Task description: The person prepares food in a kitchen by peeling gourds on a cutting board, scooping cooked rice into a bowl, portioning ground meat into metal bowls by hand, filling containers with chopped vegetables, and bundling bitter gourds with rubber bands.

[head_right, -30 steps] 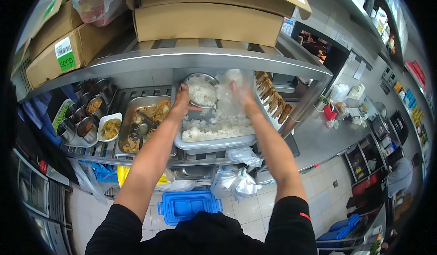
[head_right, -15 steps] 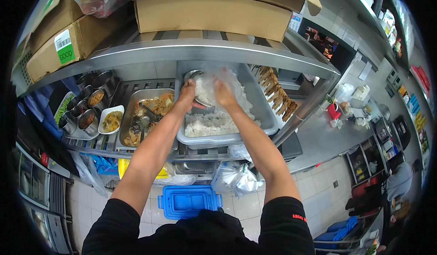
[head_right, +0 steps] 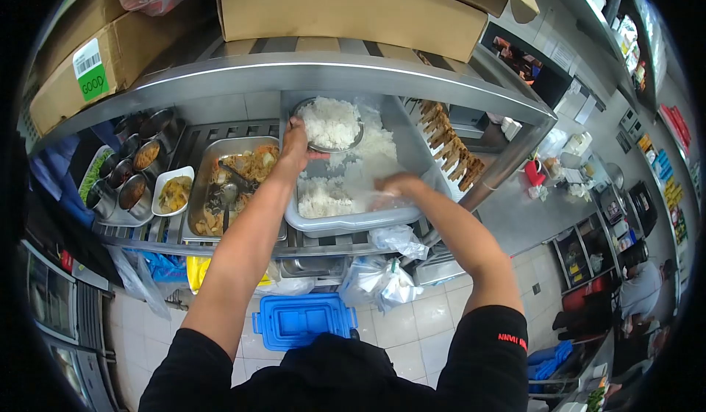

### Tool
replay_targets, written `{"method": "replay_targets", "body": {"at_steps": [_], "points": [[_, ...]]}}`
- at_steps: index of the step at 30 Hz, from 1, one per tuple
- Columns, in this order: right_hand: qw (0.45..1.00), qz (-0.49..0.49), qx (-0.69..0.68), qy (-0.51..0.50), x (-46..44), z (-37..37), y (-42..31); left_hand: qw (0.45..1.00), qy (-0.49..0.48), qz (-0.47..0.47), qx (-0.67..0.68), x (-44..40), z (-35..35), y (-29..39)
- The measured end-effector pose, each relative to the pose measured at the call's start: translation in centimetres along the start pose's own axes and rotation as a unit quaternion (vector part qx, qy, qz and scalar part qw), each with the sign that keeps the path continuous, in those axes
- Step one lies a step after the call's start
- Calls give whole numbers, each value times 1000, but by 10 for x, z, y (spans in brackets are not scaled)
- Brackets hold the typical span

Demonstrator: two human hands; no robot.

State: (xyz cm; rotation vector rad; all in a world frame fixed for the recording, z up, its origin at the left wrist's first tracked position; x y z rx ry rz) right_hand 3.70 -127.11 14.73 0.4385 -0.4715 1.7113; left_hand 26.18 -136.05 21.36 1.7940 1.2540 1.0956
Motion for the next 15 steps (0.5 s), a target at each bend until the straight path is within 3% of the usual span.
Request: {"method": "replay_targets", "body": {"at_steps": [3, 6, 9, 11, 12, 13, 15], "points": [[999, 2, -47, 4, -12, -19, 10, 1000, -12, 19, 8, -1, -1, -4], [997, -56, 21, -55, -24, -19, 9, 999, -20, 26, 26, -3, -1, -3], [994, -29, 10, 103, -34, -5, 24, 999, -7, 24, 31, 7, 4, -3], [971, -93, -46, 214, -2, 23, 31, 999, -17, 4, 35, 13, 0, 1], [953, -120, -74, 269, 16, 43, 28, 999, -14, -2, 29, 12, -1, 4], [913, -81, -263, 301, 8, 43, 44, 1000, -9, -6, 19, 11, 0, 4], [759, 20, -548, 350, -5, 42, 80, 1000, -15, -2, -8, 14, -3, 1]]}}
Point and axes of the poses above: each hand's wrist, its own x-axis away from the middle knuckle, its own z-axis out of the back of the hand, y = z × x, the point moved 8 cm from there along -x, towards the middle knuckle, and after that the axes turned 6 degrees about z, right-handed, at the moved point
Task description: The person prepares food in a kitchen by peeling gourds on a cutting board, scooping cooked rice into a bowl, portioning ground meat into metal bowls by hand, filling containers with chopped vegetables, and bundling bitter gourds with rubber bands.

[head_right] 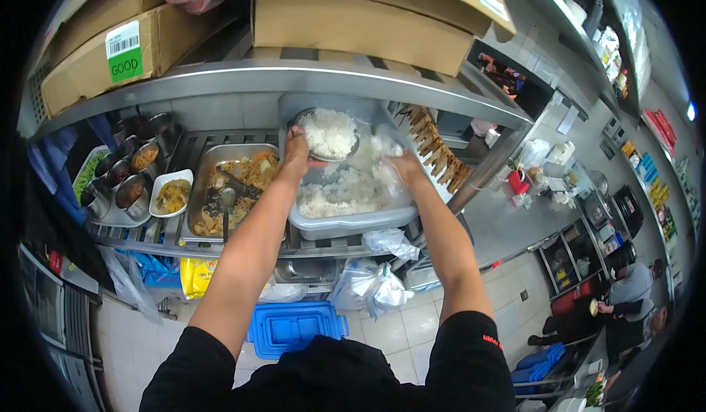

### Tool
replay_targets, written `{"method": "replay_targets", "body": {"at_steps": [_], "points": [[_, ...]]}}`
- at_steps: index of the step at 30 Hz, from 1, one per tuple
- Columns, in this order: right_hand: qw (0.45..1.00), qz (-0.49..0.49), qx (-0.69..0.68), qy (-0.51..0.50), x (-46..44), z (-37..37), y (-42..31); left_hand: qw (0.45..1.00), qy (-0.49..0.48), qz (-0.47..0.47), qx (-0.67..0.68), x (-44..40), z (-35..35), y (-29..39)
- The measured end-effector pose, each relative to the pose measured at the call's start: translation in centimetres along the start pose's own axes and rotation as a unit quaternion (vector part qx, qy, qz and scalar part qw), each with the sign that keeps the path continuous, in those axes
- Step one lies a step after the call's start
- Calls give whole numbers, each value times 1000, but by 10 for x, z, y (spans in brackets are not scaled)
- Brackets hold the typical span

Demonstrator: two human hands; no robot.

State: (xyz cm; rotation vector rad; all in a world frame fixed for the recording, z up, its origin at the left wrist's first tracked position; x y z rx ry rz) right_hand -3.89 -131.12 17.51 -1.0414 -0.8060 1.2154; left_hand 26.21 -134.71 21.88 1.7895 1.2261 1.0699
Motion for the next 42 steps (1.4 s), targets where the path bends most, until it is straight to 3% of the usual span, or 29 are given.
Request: {"method": "replay_targets", "body": {"at_steps": [1, 3, 5, 7, 11, 16, 19, 22, 25, 27, 29, 31, 34, 36, 38, 41, 42], "points": [[990, 28, -140, 12, 7, 1, -20, 1000, -10, 5, -10, 1, -2, 0], [939, 172, -297, 19, 32, -16, -82, 999, -29, 21, -19, -2, -5, -3], [930, 142, -333, 66, 58, -39, -132, 998, -47, 46, -20, -10, -7, -12], [933, 141, -318, 95, 45, -45, -137, 996, -60, 50, -30, 0, -11, -12], [963, 183, -172, 96, -28, -61, -99, 987, -142, 64, -37, -19, -16, -28], [981, 150, 109, 59, 21, -87, -151, 994, -87, 17, -58, -12, -15, -18], [878, 387, 280, 3, 26, -122, -170, 996, -71, -4, -56, -9, -12, -16], [807, 395, 436, 49, 36, -143, -174, 995, -56, -9, -79, -14, -8, -18], [802, 432, 413, 6, 19, -146, -158, 995, -37, 7, -97, -7, -6, -16], [881, 385, 274, 17, 2, -107, -140, 996, -26, 18, -89, -4, -8, -18], [896, 150, 406, 99, 0, -51, -135, 996, -31, 39, -76, -10, -7, -16], [929, 147, 292, 171, 16, 0, -137, 997, -20, 41, -60, -16, -1, -15], [937, 104, 270, 194, -10, 35, -96, 999, -6, 23, -30, -25, -1, -13], [958, 11, 276, -71, -21, 1, -44, 1000, -7, 28, -6, -22, 0, -11], [924, -12, 308, -227, 1, -37, -24, 1000, 9, 30, 0, -17, 1, -10], [839, 13, 462, -287, 48, -93, -38, 1000, 14, 23, 3, -15, -1, -6], [830, 8, 445, -337, 46, -102, -30, 1000, 12, 20, 3, -16, -1, -6]]}}
Point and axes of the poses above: each hand's wrist, its own x-axis away from the middle knuckle, its own z-axis out of the back of the hand, y = z × x, the point moved 8 cm from there along -x, towards the middle knuckle, and after that the axes turned 6 degrees about z, right-handed, at the moved point
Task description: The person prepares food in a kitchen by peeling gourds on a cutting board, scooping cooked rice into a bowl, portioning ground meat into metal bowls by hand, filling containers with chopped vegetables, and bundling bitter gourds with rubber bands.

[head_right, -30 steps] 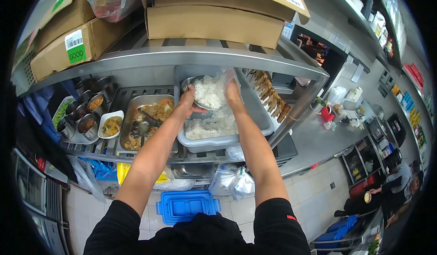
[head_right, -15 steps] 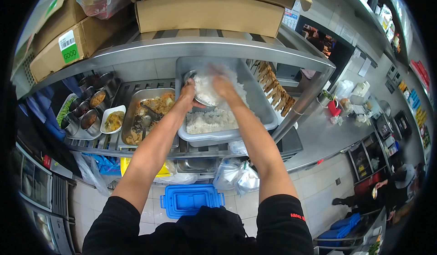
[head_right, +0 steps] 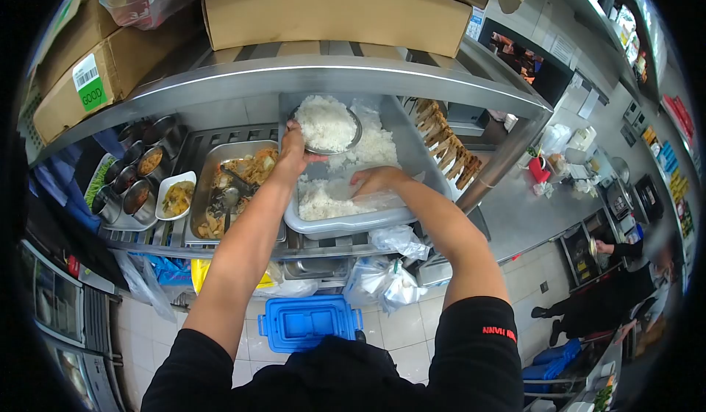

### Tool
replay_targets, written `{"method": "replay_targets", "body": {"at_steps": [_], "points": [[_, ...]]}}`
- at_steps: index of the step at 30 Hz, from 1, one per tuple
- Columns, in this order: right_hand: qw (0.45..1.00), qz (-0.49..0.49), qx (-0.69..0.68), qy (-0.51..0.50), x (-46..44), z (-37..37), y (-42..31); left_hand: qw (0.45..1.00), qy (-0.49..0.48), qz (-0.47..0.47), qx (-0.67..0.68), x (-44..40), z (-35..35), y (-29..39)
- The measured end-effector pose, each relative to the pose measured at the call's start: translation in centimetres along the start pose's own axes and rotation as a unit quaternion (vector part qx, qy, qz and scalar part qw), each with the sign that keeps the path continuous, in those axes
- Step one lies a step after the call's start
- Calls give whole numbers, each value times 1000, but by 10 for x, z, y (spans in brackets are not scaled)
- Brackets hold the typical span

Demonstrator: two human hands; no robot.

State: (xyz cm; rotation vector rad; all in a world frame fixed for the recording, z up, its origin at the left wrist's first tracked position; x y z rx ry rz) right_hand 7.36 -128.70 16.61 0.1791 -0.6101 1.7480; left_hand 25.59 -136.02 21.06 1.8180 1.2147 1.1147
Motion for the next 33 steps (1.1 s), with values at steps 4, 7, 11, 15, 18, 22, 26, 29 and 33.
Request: {"method": "replay_targets", "body": {"at_steps": [4, 7, 11, 15, 18, 22, 26, 29, 33], "points": [[995, 90, 19, -35, -15, -13, 11, 1000, -21, 2, 12, -11, 2, 1], [988, 99, 25, 114, 2, 17, 28, 1000, 1, 6, 1, -6, 6, -2], [695, 204, -604, 331, 44, 74, 35, 999, -31, 12, 17, 0, -3, 0], [609, 277, -539, 512, 24, 103, 17, 993, -114, 39, 10, 8, -16, -6], [762, 82, -382, 516, -27, 116, 34, 987, -152, 51, -26, 14, -22, -11], [842, 118, -300, 433, 10, 124, -30, 985, -162, 48, -31, 6, -22, -18], [936, 97, -196, 275, 12, 105, -53, 987, -113, 57, -103, 5, -9, -22], [921, 195, -115, 316, 6, 115, -64, 982, -78, 50, -162, 4, -14, -20], [928, 113, -24, 354, 7, 83, -89, 980, -106, 44, -160, -15, -10, -32]]}}
Point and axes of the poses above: each hand's wrist, its own x-axis away from the middle knuckle, its own z-axis out of the back of the hand, y = z × x, the point moved 8 cm from there along -x, towards the middle knuckle, and after that the axes turned 6 degrees about z, right-handed, at the moved point
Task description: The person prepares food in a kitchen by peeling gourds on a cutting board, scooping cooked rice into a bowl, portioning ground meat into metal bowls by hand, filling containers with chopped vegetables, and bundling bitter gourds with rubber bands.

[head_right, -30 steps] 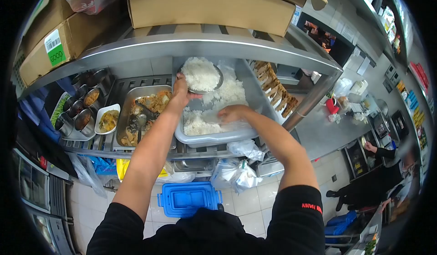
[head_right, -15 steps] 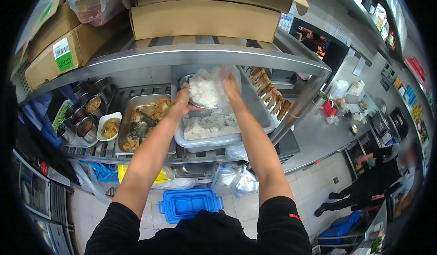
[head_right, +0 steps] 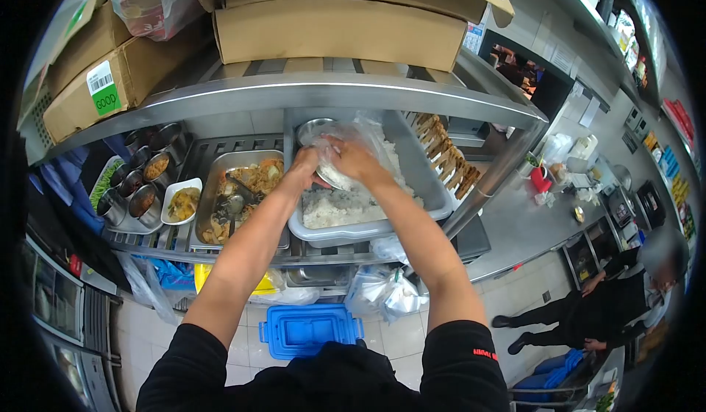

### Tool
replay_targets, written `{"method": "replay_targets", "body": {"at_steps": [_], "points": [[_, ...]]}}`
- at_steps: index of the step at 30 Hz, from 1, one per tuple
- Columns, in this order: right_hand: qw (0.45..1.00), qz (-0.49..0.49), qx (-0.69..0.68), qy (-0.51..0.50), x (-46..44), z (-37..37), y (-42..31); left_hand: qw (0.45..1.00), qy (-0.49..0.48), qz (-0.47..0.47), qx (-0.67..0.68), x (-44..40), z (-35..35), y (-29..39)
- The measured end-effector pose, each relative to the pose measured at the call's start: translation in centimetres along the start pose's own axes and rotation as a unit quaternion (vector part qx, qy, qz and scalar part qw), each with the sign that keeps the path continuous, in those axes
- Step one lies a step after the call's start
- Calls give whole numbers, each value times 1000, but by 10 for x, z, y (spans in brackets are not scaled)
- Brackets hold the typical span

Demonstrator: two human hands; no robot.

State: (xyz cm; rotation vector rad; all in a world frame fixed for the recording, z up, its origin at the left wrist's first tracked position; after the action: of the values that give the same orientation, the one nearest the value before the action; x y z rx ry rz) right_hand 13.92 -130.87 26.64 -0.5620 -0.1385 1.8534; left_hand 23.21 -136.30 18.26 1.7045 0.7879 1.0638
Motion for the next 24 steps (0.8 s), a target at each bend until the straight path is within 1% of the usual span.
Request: {"method": "replay_targets", "body": {"at_steps": [1, 2, 4, 5, 6, 7, 8, 9, 11, 13, 14, 15, 16, 17, 18, 19, 20, 21, 24], "points": [[982, 116, 81, 129, 4, 6, -15, 1000, 15, -16, 2, 6, 1, 5], [978, 132, 79, 140, 1, 1, -8, 999, 31, -32, 4, 13, 2, 10], [971, 154, 77, 165, 6, 5, -9, 998, 54, -28, 1, 21, 2, 13], [983, 98, -15, 152, 3, 11, 8, 998, 63, -26, -2, 24, -1, 14], [984, 41, -106, 138, -3, 20, 24, 998, 60, -21, 12, 24, -3, 14], [973, -14, -197, 123, -5, 27, 39, 998, 57, -18, 28, 23, -2, 13], [952, -51, -214, 214, 2, 48, 52, 997, 56, -17, 45, 22, 0, 15], [921, -85, -230, 302, 11, 69, 65, 996, 76, -26, 45, 28, 1, 19], [840, -104, -295, 443, 23, 83, 129, 995, 70, -32, 69, 18, 7, 18], [819, -48, -288, 494, 45, 115, 153, 992, 67, -41, 101, 15, 8, 20], [922, -50, -100, 370, 41, 112, 147, 989, 69, -48, 122, 19, 8, 24], [970, -48, 93, 220, 38, 98, 143, 986, 72, -55, 144, 23, 9, 25], [988, -114, 23, 101, 44, 76, 135, 983, 75, -61, 155, 24, 10, 25], [982, -185, -29, -21, 56, 52, 124, 981, 78, -69, 167, 26, 12, 25], [965, -166, 112, -168, 67, 35, 75, 977, 81, -80, 178, 25, 14, 27], [967, -142, -51, -207, 80, 11, 47, 977, 92, -70, 182, 20, 16, 25], [955, -70, -29, -288, 84, -24, 34, 976, 94, -68, 183, 20, 17, 25], [931, 3, -8, -365, 85, -55, 25, 976, 96, -68, 184, 19, 17, 25], [878, -67, 32, -474, 93, -83, 35, 974, 101, -63, 190, 15, 21, 16]]}}
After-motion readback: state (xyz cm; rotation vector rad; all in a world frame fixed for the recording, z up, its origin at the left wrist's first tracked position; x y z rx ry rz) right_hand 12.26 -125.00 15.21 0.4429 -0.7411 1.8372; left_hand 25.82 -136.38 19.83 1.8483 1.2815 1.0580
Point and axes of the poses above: each hand's wrist, its own x-axis away from the middle knuckle, its own z-axis out of the back of the hand, y = z × x, the point moved 8 cm from there along -x, towards the middle knuckle, and after that the axes turned 6 degrees about z, right-handed, at the moved point
